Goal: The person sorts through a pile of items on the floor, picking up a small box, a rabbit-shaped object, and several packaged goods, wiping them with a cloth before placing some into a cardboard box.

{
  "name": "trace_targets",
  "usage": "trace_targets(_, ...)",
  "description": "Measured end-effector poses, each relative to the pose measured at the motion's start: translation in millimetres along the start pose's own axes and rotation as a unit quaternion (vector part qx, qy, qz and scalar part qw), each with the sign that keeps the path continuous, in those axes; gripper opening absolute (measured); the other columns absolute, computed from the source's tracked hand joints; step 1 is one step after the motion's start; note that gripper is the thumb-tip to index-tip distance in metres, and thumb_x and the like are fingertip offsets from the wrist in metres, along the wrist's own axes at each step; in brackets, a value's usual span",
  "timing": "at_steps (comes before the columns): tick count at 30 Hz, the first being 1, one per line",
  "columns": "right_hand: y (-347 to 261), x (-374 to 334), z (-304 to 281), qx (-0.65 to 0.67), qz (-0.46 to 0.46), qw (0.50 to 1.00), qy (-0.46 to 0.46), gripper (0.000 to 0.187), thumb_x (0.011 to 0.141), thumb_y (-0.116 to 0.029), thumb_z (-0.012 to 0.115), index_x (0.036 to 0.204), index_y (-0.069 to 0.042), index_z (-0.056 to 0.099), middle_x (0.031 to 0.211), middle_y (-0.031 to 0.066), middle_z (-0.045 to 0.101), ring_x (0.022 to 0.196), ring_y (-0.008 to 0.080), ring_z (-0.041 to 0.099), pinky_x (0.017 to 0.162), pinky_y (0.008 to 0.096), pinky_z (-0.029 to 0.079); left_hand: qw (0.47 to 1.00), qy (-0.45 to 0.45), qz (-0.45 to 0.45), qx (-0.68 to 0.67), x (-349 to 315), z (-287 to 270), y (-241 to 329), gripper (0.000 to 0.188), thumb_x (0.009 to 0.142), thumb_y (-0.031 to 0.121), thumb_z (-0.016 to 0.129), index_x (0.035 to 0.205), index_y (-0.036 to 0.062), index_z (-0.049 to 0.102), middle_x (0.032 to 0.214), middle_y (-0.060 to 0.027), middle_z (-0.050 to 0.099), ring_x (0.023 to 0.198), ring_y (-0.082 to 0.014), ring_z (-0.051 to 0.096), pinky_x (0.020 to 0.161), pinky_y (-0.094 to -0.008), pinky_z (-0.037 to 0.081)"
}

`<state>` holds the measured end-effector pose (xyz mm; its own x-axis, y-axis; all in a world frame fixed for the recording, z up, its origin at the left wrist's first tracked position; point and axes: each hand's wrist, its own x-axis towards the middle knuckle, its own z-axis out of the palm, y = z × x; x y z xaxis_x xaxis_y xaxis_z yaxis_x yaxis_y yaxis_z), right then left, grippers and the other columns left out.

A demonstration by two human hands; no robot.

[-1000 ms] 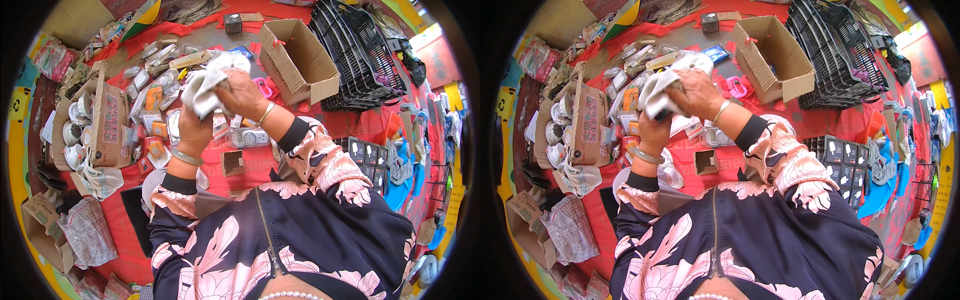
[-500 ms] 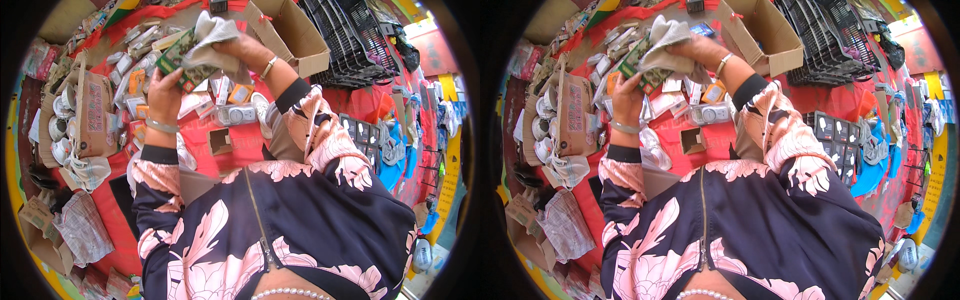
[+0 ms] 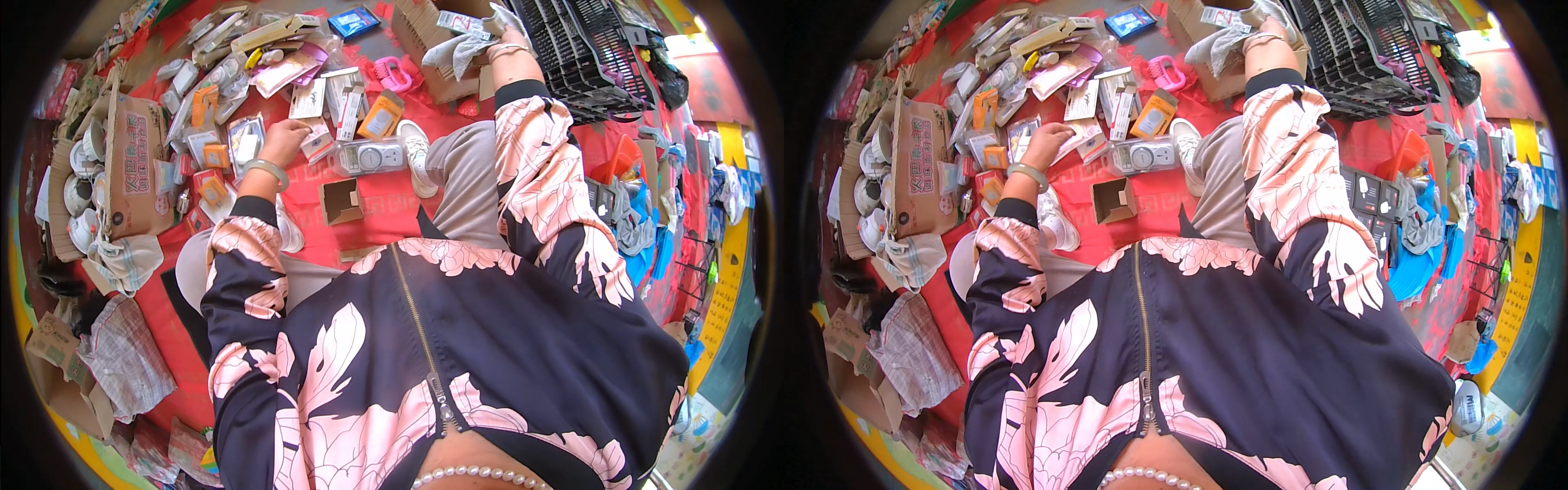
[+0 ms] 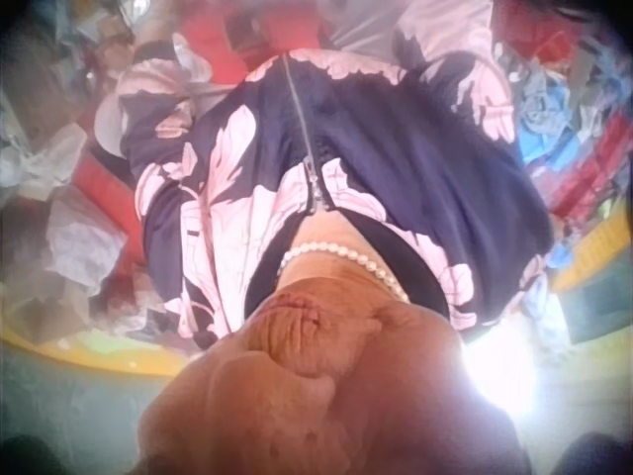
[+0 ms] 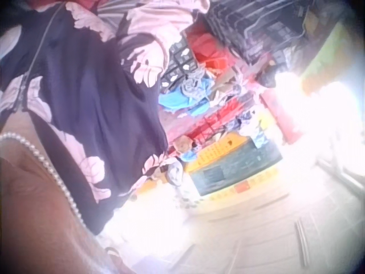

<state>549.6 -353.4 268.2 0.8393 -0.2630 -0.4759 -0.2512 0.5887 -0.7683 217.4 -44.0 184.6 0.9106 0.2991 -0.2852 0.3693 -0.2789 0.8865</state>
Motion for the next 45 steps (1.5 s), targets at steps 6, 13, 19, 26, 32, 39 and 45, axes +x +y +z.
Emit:
trace_targets(6, -5, 11, -10, -0.073, 0.038, 0.997, -0.005, 0.034, 0.091, -0.024, 0.048, 0.118, -0.004, 0.05, 0.116, 0.0145, 0.056, 0.102, 0.0326, 0.055, 0.091, 0.053, 0.04, 0.931, -0.184, -0.072, 0.307, -9, 41, -41, 0.031, 0.076, 0.028, 0.064, 0.098, 0.0065, 0.066, 0.1, -0.0183, 0.063, 0.095, -0.0307, 0.06, 0.084, -0.038, 0.046)
trace_targets(13, -22, 0, -3, 0.052, 0.068, 0.993, -0.08, 0.023, 0.087, -0.021, 0.053, 0.105, -0.008, 0.059, 0.105, 0.0116, 0.061, 0.093, 0.0311, 0.059, 0.08, 0.0553, 0.047, 0.879, -0.219, -0.185, 0.381, -28, 77, -58, 0.059, 0.072, 0.03, 0.069, 0.12, 0.0008, 0.051, 0.118, -0.0203, 0.055, 0.107, -0.0339, 0.055, 0.091, -0.0389, 0.044)
trace_targets(19, -10, -28, 28, -0.02, 0.07, 0.959, -0.273, 0.021, 0.085, -0.02, 0.059, 0.098, -0.003, 0.061, 0.092, 0.0106, 0.065, 0.083, 0.026, 0.063, 0.077, 0.0445, 0.052, 0.857, -0.219, -0.245, 0.397, -20, 101, -124, 0.032, 0.075, 0.013, 0.058, 0.105, 0.0024, 0.062, 0.113, -0.0209, 0.058, 0.106, -0.033, 0.056, 0.087, -0.0376, 0.048)
trace_targets(26, -11, -111, 46, -0.005, 0.096, 0.943, -0.32, 0.022, 0.089, -0.016, 0.051, 0.106, -0.003, 0.055, 0.097, 0.0123, 0.063, 0.086, 0.0262, 0.063, 0.075, 0.0424, 0.053, 0.906, -0.209, -0.18, 0.32, 10, 49, -68, 0.034, 0.074, 0.001, 0.045, 0.103, -0.0004, 0.062, 0.091, -0.0192, 0.064, 0.077, -0.033, 0.065, 0.064, -0.0409, 0.053)
trace_targets(32, -15, -120, 44, 0.026, 0.08, 0.941, -0.327, 0.025, 0.086, -0.013, 0.057, 0.109, -0.004, 0.057, 0.099, 0.0092, 0.064, 0.085, 0.0225, 0.064, 0.074, 0.0368, 0.054, 0.883, -0.273, 0.04, 0.379, 44, -31, 10, 0.028, 0.064, 0.004, 0.06, 0.091, 0.0014, 0.065, 0.08, -0.0117, 0.065, 0.068, -0.0265, 0.065, 0.063, -0.0357, 0.054)
trace_targets(39, -17, -116, 40, 0.04, 0.104, 0.946, -0.305, 0.024, 0.086, -0.015, 0.059, 0.107, -0.004, 0.057, 0.097, 0.0099, 0.064, 0.084, 0.0234, 0.064, 0.072, 0.0375, 0.055, 0.919, 0.109, 0.11, -0.362, 127, -130, 120, 0.067, 0.088, 0.031, 0.053, 0.142, 0.0174, 0.015, 0.115, -0.0076, 0.054, 0.111, -0.0251, 0.049, 0.098, -0.0438, 0.035)
trace_targets(45, -28, -126, 39, 0.047, 0.07, 0.954, -0.288, 0.024, 0.086, -0.012, 0.057, 0.108, -0.003, 0.056, 0.098, 0.0101, 0.063, 0.085, 0.023, 0.063, 0.072, 0.0354, 0.054, 0.925, 0.144, 0.123, -0.329, 152, -115, 131, 0.042, 0.088, 0.037, 0.055, 0.123, 0.0144, 0.05, 0.104, -0.0016, 0.06, 0.105, -0.0196, 0.054, 0.093, -0.0412, 0.036)
